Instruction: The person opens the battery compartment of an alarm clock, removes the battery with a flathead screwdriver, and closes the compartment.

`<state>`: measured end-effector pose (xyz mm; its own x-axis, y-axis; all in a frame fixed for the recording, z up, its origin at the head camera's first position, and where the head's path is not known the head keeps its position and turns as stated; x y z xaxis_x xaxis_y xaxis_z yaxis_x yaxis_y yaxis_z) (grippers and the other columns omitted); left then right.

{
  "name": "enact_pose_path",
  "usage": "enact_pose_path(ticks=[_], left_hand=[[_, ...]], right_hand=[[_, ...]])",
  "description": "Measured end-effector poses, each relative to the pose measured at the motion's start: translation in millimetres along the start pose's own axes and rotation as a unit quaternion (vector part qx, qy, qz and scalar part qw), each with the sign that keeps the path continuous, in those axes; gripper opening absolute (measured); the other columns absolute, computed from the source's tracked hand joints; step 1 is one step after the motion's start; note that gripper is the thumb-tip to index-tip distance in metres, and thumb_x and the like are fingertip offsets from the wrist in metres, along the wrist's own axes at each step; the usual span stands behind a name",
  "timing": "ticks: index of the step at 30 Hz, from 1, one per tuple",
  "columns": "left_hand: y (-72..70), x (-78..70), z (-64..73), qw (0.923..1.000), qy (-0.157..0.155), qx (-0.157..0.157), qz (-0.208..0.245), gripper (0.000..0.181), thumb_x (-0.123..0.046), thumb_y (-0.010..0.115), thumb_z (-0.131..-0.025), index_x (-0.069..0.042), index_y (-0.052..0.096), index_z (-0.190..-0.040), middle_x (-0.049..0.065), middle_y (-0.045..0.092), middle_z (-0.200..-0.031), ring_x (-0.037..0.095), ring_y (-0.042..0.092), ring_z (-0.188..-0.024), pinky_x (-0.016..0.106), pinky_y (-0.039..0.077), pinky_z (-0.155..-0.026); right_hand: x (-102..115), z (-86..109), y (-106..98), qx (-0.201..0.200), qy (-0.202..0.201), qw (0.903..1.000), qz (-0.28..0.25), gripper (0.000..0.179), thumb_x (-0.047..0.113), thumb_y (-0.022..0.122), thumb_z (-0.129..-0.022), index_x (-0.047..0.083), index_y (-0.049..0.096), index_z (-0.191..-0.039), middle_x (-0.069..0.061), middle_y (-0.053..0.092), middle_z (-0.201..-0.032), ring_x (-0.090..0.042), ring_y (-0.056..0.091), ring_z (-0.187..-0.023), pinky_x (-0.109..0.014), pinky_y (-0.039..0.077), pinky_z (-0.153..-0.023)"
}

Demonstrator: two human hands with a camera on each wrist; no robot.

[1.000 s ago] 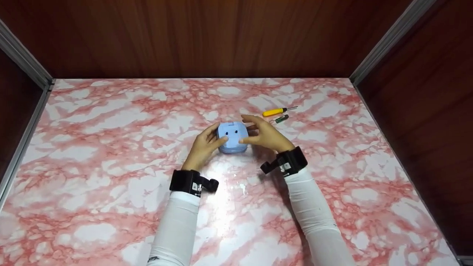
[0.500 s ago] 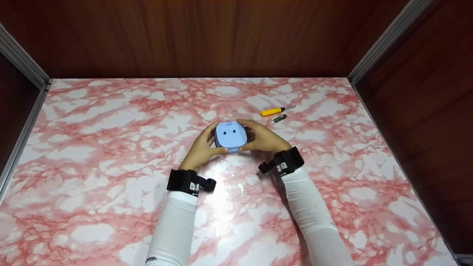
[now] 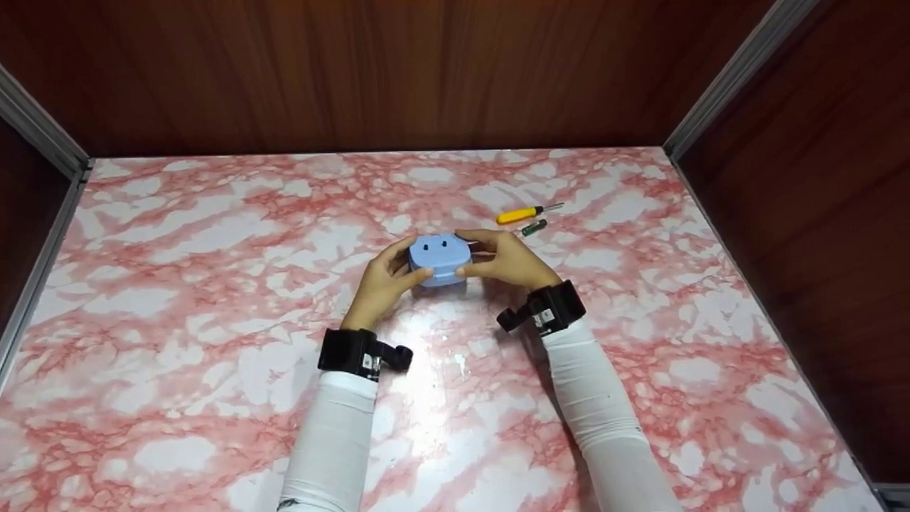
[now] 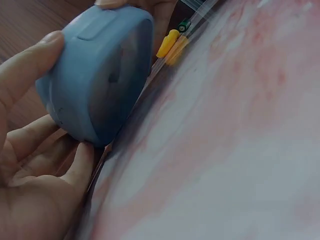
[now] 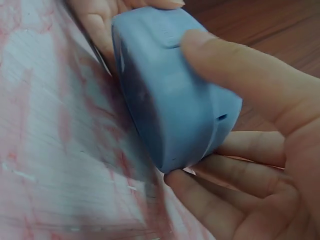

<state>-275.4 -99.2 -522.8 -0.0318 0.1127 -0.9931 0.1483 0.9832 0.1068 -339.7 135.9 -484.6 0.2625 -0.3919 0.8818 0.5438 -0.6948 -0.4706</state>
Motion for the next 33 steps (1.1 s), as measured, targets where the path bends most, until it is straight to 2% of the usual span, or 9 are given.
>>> enact_pose_path(ticks=[4,8,11,16,22,26,29,33], left_hand=[[0.6,-2.1,0.5,0.9995,-0.009,-0.029,-0.013,0.069,-0.022,0.076,-0.085,-0.001,0.044,-0.142,0.019,0.049,-0.139,0.026,0.047,-0.128,0.029,0.04,-0.106],[2.0,-5.5,1.1,0.9989,-0.012,-0.044,-0.009,0.064,-0.023,0.073,-0.088,0.001,0.046,-0.14,0.021,0.05,-0.138,0.028,0.05,-0.125,0.032,0.044,-0.103],[3.2,-7.6,1.5,0.9985,-0.013,-0.052,0.005,0.06,-0.024,0.07,-0.091,0.002,0.047,-0.14,0.02,0.05,-0.137,0.028,0.051,-0.123,0.033,0.045,-0.102],[4.8,-10.8,1.1,0.9982,0.002,-0.06,0.002,0.055,-0.029,0.06,-0.096,-0.001,0.046,-0.142,0.016,0.05,-0.137,0.024,0.051,-0.122,0.031,0.044,-0.102],[5.3,-18.2,1.8,0.9979,0.01,-0.064,0.001,0.05,-0.027,0.054,-0.1,-0.005,0.043,-0.144,0.015,0.046,-0.144,0.023,0.043,-0.132,0.028,0.036,-0.109],[8.5,-34.8,7.9,0.9979,0.011,-0.061,-0.017,0.049,-0.024,0.051,-0.101,-0.003,0.041,-0.144,0.016,0.043,-0.146,0.025,0.04,-0.135,0.029,0.034,-0.111],[11.6,-46.1,12.5,0.9972,0.022,-0.063,-0.033,0.047,-0.019,0.049,-0.102,0.002,0.04,-0.144,0.019,0.045,-0.144,0.028,0.043,-0.132,0.032,0.036,-0.11],[12.8,-47.1,12.8,0.9962,0.043,-0.073,-0.021,0.045,-0.014,0.05,-0.101,0.003,0.042,-0.142,0.02,0.048,-0.141,0.03,0.048,-0.127,0.031,0.039,-0.107]], right_hand=[[1,0.4,0,0.005,-0.016,0.9994,-0.029,0.073,0.021,0.083,-0.077,0.005,0.05,-0.14,-0.011,0.053,-0.138,-0.024,0.055,-0.122,-0.034,0.049,-0.098],[1,0.3,1,0.011,-0.035,0.9991,-0.021,0.072,0.006,0.082,-0.076,0.002,0.049,-0.14,-0.011,0.052,-0.138,-0.027,0.055,-0.12,-0.036,0.05,-0.096],[7,2.2,1,-0.004,-0.064,0.9979,-0.008,0.066,0.0,0.079,-0.078,-0.001,0.051,-0.137,-0.014,0.054,-0.136,-0.031,0.058,-0.115,-0.041,0.051,-0.094],[31,9.6,3,-0.045,-0.111,0.9928,0.008,0.055,-0.003,0.074,-0.081,-0.006,0.054,-0.132,-0.021,0.058,-0.129,-0.039,0.061,-0.108,-0.048,0.051,-0.092],[46,12.9,4,-0.091,-0.087,0.992,0.01,0.045,0.005,0.069,-0.089,-0.008,0.055,-0.13,-0.022,0.062,-0.122,-0.035,0.062,-0.106,-0.039,0.052,-0.092],[45,11.7,6,-0.106,-0.071,0.9919,-0.003,0.045,0.011,0.068,-0.091,-0.007,0.055,-0.13,-0.021,0.062,-0.123,-0.03,0.062,-0.109,-0.032,0.053,-0.091],[39,8.6,7,-0.121,-0.061,0.9905,-0.023,0.042,0.014,0.066,-0.092,-0.007,0.058,-0.127,-0.021,0.063,-0.12,-0.027,0.064,-0.107,-0.031,0.054,-0.089],[20,-0.1,10,-0.147,-0.047,0.9861,-0.061,0.034,0.017,0.064,-0.095,-0.005,0.064,-0.12,-0.019,0.067,-0.114,-0.023,0.066,-0.101,-0.037,0.055,-0.087]])
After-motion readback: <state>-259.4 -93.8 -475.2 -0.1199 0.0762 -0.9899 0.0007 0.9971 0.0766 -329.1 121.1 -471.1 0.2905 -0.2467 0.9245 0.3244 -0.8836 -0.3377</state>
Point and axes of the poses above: each hand's wrist, its own z-axis away from the middle knuckle, its own y-axis out of the palm, x = y × z, the point moved 1 cm from there along -z, towards the middle knuckle
